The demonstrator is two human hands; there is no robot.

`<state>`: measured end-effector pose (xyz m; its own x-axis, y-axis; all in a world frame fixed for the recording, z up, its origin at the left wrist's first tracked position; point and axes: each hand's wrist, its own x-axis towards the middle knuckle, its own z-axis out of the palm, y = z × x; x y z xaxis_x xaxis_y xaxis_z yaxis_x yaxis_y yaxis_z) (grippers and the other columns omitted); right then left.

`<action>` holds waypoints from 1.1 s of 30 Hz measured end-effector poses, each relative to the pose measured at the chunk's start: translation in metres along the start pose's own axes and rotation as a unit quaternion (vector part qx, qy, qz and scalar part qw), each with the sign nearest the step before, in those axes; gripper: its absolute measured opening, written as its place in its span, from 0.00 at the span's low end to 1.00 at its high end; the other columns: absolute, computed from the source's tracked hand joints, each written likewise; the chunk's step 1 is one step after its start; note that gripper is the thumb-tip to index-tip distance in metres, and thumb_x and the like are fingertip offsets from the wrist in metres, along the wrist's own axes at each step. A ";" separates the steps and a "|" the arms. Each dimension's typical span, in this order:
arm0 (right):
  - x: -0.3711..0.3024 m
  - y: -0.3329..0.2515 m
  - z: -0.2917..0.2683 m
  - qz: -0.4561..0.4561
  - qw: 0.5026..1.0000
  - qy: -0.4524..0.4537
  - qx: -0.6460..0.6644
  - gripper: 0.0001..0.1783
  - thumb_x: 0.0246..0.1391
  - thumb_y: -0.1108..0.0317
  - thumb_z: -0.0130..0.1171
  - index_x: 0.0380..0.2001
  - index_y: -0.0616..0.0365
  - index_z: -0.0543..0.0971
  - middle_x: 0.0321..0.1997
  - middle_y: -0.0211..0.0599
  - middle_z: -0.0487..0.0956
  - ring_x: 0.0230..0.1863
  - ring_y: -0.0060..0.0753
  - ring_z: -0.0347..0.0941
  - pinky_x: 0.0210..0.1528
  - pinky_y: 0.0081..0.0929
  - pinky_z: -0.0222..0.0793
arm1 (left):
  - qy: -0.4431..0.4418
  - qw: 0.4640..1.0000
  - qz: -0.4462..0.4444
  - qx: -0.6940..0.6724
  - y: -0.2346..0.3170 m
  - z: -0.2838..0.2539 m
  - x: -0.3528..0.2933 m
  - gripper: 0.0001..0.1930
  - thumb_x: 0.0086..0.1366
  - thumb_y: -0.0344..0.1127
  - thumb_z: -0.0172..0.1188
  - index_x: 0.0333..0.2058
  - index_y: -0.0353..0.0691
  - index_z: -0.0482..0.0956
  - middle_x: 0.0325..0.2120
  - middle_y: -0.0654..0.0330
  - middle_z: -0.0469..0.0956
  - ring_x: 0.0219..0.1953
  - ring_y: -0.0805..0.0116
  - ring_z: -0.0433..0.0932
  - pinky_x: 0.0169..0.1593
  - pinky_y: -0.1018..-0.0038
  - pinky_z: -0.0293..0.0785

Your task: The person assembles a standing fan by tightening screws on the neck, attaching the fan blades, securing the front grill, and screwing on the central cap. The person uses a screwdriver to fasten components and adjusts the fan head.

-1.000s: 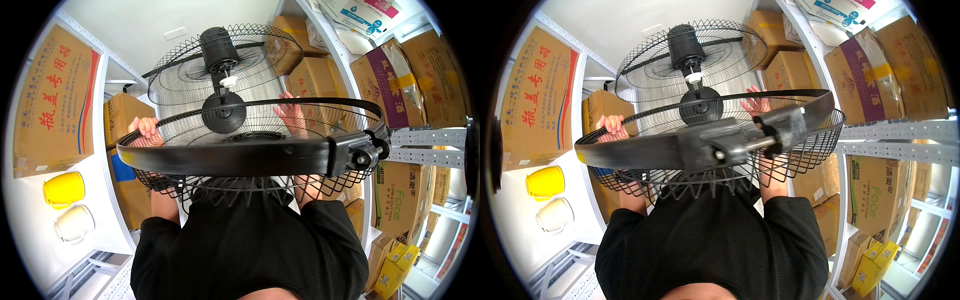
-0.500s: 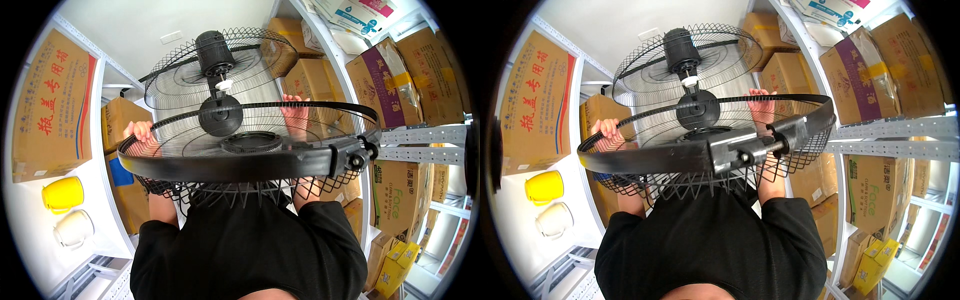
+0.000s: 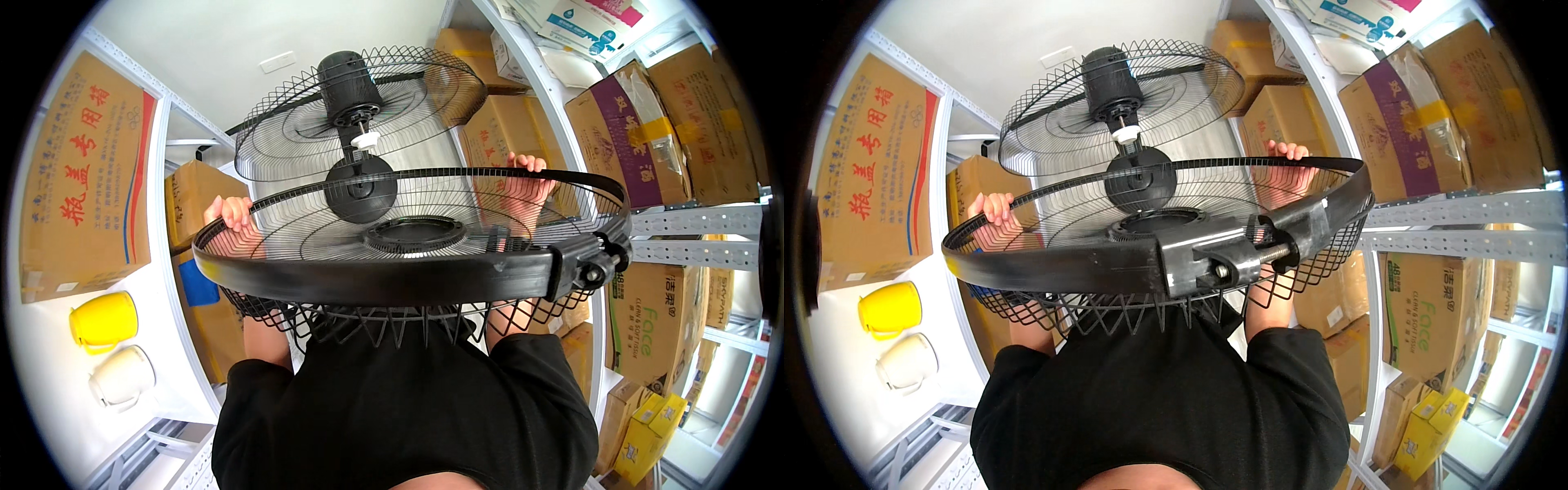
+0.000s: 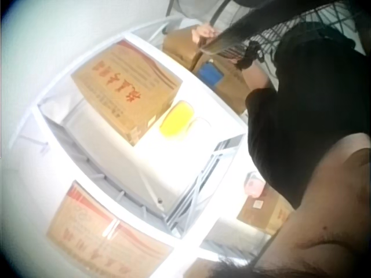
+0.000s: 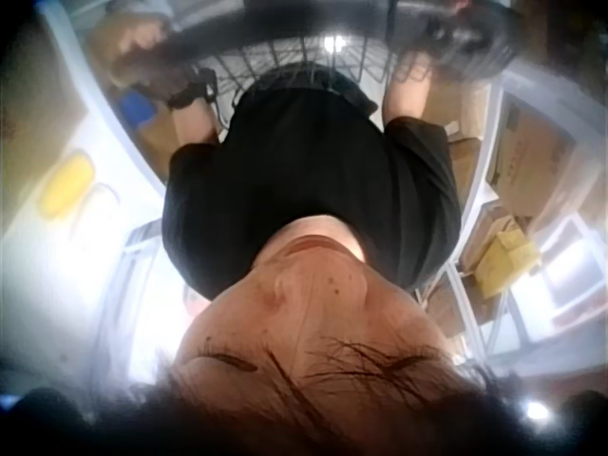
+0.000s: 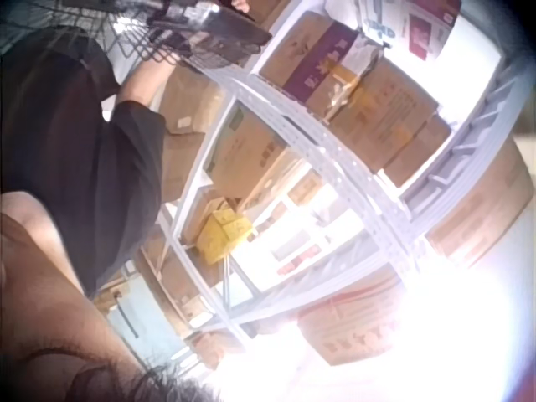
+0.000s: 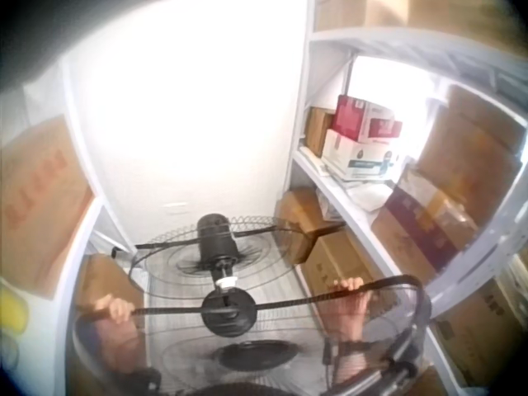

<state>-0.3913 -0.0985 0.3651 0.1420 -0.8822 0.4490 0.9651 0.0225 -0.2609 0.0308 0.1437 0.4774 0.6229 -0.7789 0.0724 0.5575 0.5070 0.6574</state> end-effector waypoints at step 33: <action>-0.054 0.088 -0.048 0.426 0.866 0.088 -0.247 0.27 0.60 0.71 0.58 0.59 0.65 0.63 0.49 0.53 0.77 0.49 0.38 0.78 0.54 0.28 0.75 | -0.044 0.998 0.003 0.041 -0.005 0.000 0.010 0.21 0.68 0.36 0.38 0.13 0.49 0.59 0.09 0.65 0.57 0.18 0.71 0.59 0.44 0.69 0.64</action>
<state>-0.3245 -0.0711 0.2771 0.6780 -0.7040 -0.2114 0.3095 0.5343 -0.7866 0.0342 0.1332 0.4750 0.5731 -0.8074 0.1399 0.5050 0.4825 0.7157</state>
